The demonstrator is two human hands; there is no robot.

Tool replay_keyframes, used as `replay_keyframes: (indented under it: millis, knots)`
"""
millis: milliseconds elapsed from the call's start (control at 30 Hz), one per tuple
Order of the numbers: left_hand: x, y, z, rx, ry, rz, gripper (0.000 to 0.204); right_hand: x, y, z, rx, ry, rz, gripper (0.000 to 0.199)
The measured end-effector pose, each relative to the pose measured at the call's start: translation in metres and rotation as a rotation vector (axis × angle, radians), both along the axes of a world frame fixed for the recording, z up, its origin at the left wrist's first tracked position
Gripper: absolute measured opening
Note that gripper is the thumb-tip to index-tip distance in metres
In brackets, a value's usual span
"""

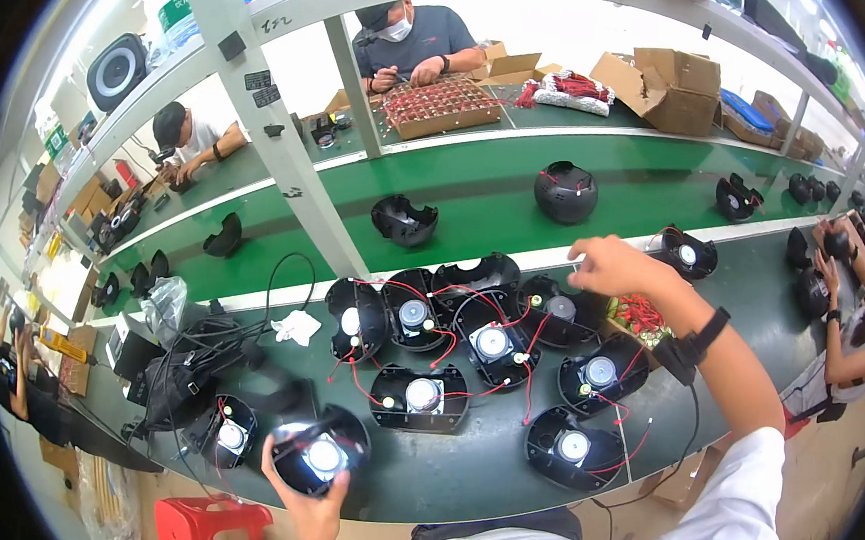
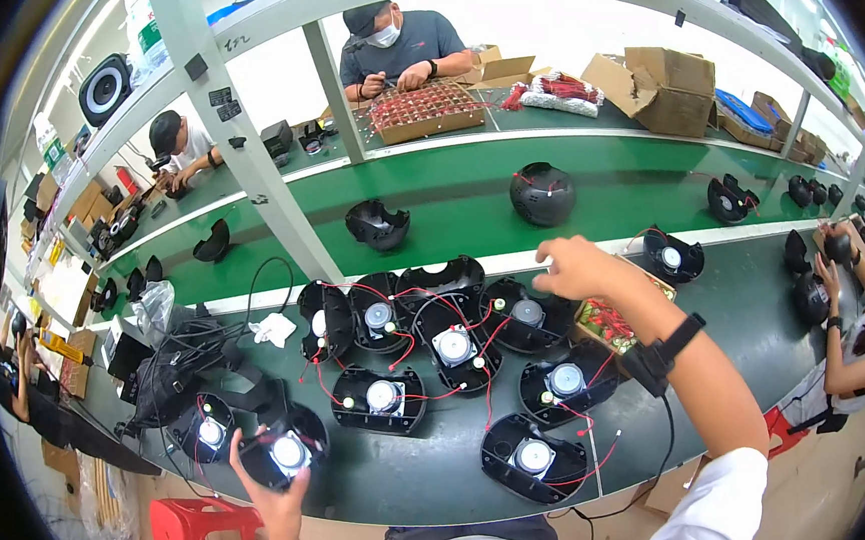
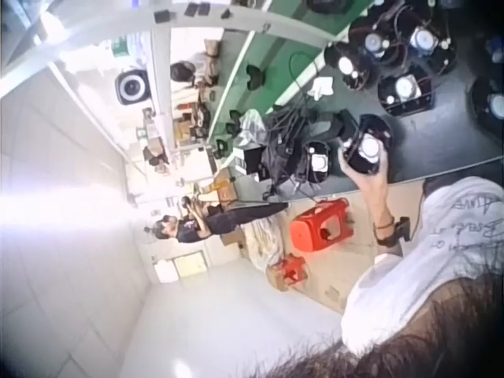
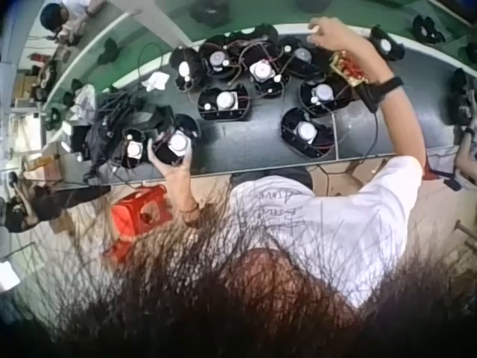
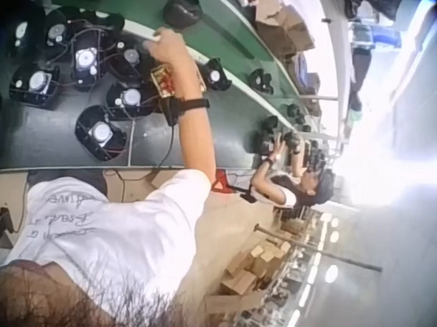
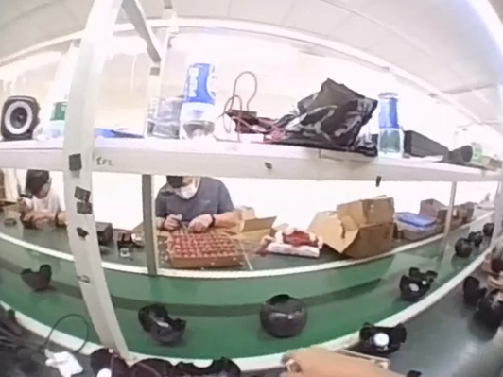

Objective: The person is assembling components into small black speaker housings at a factory workbench, inserting internal parts and wires.

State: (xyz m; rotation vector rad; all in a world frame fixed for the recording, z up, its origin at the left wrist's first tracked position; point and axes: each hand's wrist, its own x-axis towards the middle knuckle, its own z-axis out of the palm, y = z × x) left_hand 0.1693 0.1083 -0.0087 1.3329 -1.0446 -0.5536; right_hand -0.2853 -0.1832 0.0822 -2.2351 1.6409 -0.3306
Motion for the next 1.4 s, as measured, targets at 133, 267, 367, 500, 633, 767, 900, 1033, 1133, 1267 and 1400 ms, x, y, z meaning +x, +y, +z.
replay_keyframes:
  millis: [133,267,367,500,633,767,900,1033,1133,1267,1400]
  knots:
    - [-0.022,-0.053,-0.009,0.005,-0.054,0.111,0.102,0.002,-0.015,-0.012,0.202,0.067,0.086,0.056]
    - [-0.024,-0.073,-0.019,0.094,-0.235,0.110,0.104,0.026,-0.037,-0.020,0.021,-0.072,0.094,0.059]
    - [-0.021,-0.078,-0.013,0.097,-0.183,0.023,0.106,0.070,-0.051,-0.019,0.066,-0.162,0.023,0.050]
    - [-0.021,-0.065,-0.001,0.201,-0.291,0.002,0.120,0.087,-0.070,-0.037,-0.003,0.033,-0.020,0.038]
    - [-0.018,-0.033,-0.001,0.295,-0.467,0.049,0.130,0.083,-0.056,-0.013,-0.425,-0.076,-0.172,0.029]
    - [-0.022,0.004,0.014,0.259,-0.405,0.112,0.130,0.080,-0.003,0.037,-0.535,-0.408,-0.170,0.029]
    - [-0.042,0.030,0.038,-0.009,-0.285,-0.019,0.133,0.103,0.103,0.083,-0.347,-0.589,-0.065,0.027]
    - [-0.093,0.023,0.056,-0.137,-0.153,-0.391,0.145,0.121,0.210,0.037,-0.450,-0.425,0.256,0.026]
    - [-0.078,0.027,0.019,-0.110,-0.349,-0.384,0.111,0.134,0.275,0.008,-0.197,-0.511,0.190,0.024]
    - [-0.069,0.035,-0.011,0.071,-0.288,-0.314,0.102,0.123,0.304,-0.064,-0.201,-0.581,0.041,0.026]
    - [-0.077,0.021,-0.017,0.095,-0.362,-0.419,0.100,0.113,0.310,-0.098,-0.406,-0.244,0.040,0.028]
